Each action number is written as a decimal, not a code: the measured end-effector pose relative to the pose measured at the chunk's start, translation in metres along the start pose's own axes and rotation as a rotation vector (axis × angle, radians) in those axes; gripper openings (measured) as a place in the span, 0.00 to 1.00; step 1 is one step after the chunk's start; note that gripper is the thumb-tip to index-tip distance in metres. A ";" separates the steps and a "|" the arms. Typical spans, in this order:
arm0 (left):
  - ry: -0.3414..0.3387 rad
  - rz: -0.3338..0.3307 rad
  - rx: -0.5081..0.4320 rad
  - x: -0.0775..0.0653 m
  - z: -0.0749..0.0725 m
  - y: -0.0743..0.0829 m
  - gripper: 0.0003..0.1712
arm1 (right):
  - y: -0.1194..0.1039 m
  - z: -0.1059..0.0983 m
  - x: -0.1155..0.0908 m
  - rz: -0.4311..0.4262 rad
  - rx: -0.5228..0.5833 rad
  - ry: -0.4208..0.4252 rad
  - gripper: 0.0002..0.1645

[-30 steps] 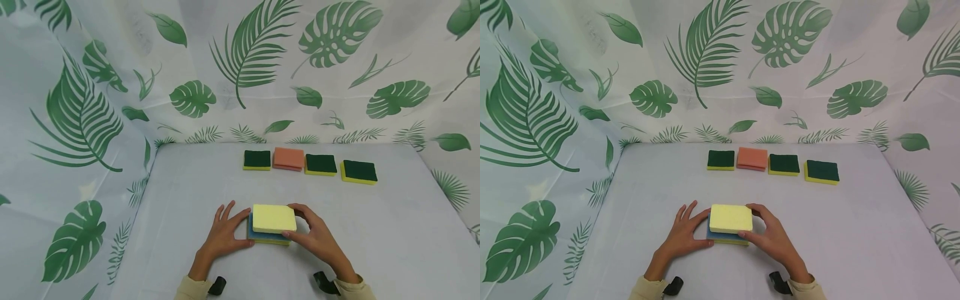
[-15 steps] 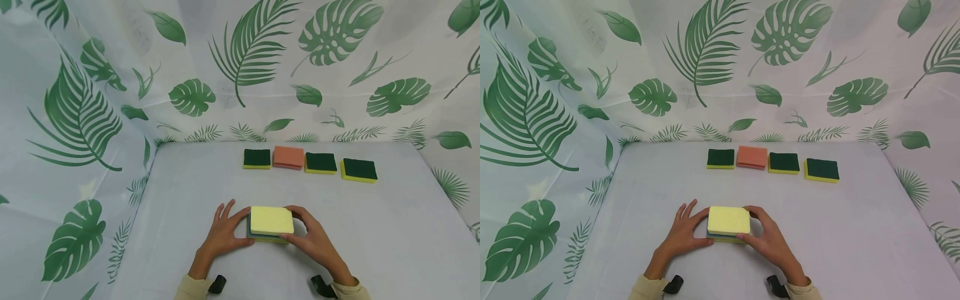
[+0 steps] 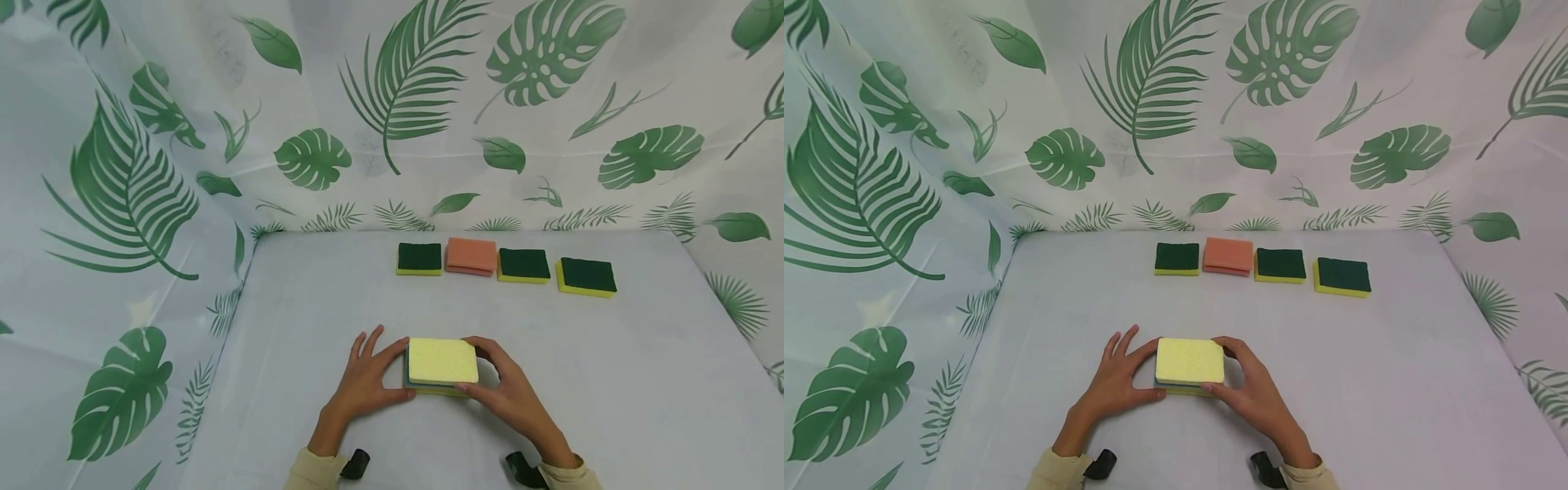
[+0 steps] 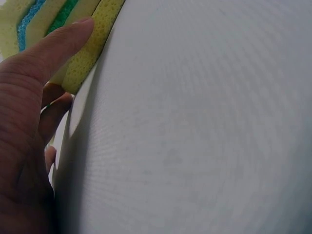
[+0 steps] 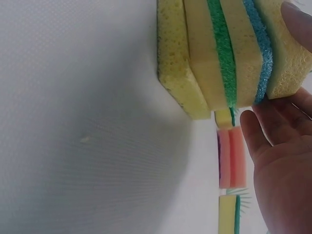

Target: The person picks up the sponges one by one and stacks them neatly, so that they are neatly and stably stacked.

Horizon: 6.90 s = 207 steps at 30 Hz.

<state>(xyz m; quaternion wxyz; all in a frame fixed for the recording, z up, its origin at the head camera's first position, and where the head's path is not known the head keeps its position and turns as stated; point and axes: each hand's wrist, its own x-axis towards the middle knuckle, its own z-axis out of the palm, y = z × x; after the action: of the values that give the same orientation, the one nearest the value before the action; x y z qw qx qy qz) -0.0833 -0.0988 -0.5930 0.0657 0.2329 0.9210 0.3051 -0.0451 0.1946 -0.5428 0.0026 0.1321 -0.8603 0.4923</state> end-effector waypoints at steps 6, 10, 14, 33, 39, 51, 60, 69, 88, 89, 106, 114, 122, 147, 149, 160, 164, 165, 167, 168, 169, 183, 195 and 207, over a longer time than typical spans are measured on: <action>0.006 0.008 0.004 0.000 0.001 -0.001 0.52 | 0.001 0.001 -0.001 -0.008 -0.030 0.000 0.49; 0.003 0.009 0.009 0.000 0.002 -0.002 0.53 | 0.000 0.001 -0.001 -0.015 -0.059 0.003 0.50; -0.002 0.002 0.004 0.000 0.002 -0.002 0.52 | 0.000 0.001 -0.002 -0.021 -0.085 0.004 0.50; 0.013 0.024 0.017 -0.001 0.002 -0.002 0.52 | 0.002 0.002 -0.004 -0.002 -0.119 -0.001 0.52; -0.012 0.007 0.012 0.000 0.002 -0.003 0.53 | 0.004 0.003 -0.004 0.009 -0.090 -0.004 0.54; 0.001 -0.006 -0.009 0.000 0.001 -0.003 0.53 | 0.005 -0.005 -0.008 0.024 -0.065 -0.030 0.64; 0.008 0.000 -0.008 -0.001 0.002 -0.003 0.52 | 0.008 -0.017 -0.005 -0.036 -0.104 -0.007 0.57; -0.021 -0.024 -0.004 0.001 0.002 -0.003 0.53 | 0.010 -0.033 -0.002 -0.008 -0.105 0.040 0.46; -0.017 -0.018 -0.008 0.002 0.001 -0.002 0.52 | 0.015 -0.073 0.020 0.055 -0.166 0.077 0.54; -0.015 -0.015 -0.012 0.002 0.001 -0.002 0.52 | 0.016 -0.075 0.021 0.066 -0.173 0.078 0.54; -0.018 -0.020 -0.006 0.002 0.002 -0.003 0.52 | 0.039 -0.117 0.041 0.129 -0.205 0.093 0.60; -0.023 -0.016 -0.003 0.000 0.003 -0.004 0.52 | 0.049 -0.132 0.047 0.166 -0.204 0.088 0.62; -0.020 -0.014 -0.023 -0.002 0.003 -0.004 0.53 | 0.061 -0.148 0.052 0.212 -0.214 0.091 0.63; -0.017 -0.012 -0.004 0.002 0.002 -0.005 0.53 | 0.113 -0.210 0.073 0.417 -0.216 0.094 0.69; -0.016 -0.013 -0.005 0.002 0.002 -0.005 0.53 | 0.117 -0.213 0.074 0.424 -0.222 0.093 0.71; -0.019 -0.010 -0.002 0.001 0.002 -0.005 0.53 | 0.142 -0.223 0.077 0.528 -0.193 0.036 0.79; -0.018 -0.008 -0.016 0.001 0.001 -0.003 0.53 | 0.150 -0.225 0.076 0.525 -0.190 0.031 0.79; -0.019 -0.008 -0.016 0.001 0.001 -0.003 0.53 | 0.151 -0.225 0.076 0.522 -0.182 0.032 0.79; -0.018 -0.007 -0.009 0.000 0.000 -0.003 0.53 | 0.152 -0.226 0.076 0.514 -0.168 0.032 0.78; -0.022 -0.011 -0.009 0.000 0.000 -0.003 0.53 | 0.153 -0.226 0.076 0.512 -0.162 0.032 0.78; -0.024 -0.012 -0.004 0.000 0.000 -0.003 0.54 | 0.153 -0.227 0.076 0.512 -0.156 0.030 0.78; -0.017 -0.007 -0.002 0.002 0.003 -0.006 0.53 | 0.160 -0.233 0.080 0.565 -0.146 0.025 0.73; -0.006 0.004 -0.002 0.001 0.002 -0.005 0.53 | 0.160 -0.231 0.084 0.576 -0.160 0.040 0.69; -0.007 -0.004 0.004 0.001 0.003 -0.006 0.53 | 0.150 -0.231 0.073 0.563 -0.156 0.062 0.65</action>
<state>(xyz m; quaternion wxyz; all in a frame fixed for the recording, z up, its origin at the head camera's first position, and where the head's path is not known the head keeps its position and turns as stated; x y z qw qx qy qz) -0.0855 -0.1013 -0.5988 0.0691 0.2323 0.9218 0.3025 -0.1788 0.4465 -0.5408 -0.0975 -0.1276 -0.8979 0.4100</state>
